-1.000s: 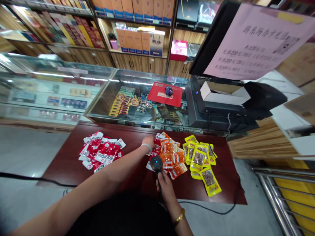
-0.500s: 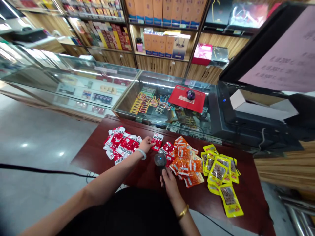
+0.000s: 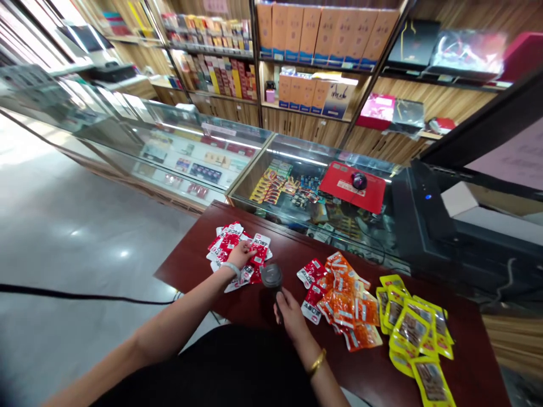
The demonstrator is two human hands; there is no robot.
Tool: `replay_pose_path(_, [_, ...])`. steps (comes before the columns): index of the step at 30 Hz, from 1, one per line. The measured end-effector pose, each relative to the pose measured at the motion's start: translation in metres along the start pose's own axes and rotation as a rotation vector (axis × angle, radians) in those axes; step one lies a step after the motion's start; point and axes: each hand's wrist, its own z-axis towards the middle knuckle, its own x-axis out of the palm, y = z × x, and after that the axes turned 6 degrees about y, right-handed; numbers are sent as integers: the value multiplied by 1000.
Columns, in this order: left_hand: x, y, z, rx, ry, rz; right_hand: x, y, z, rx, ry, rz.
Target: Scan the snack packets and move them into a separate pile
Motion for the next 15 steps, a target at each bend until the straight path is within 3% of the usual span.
replay_pose_path(5, [-42,20,12,-118,-71,170,5,-6,2,-9,-18,-10])
replay_pose_path(9, [-57,18,7,-125,-116,378,4,-1,-5,17,-59,24])
replay_pose_path(13, [-41,-9,-3,88,-284,605,-1,6,-16,33,-126,52])
replay_pose_path(15, [-15,-29,-5,190,-191,616,-6,7,-22,32,-173,72])
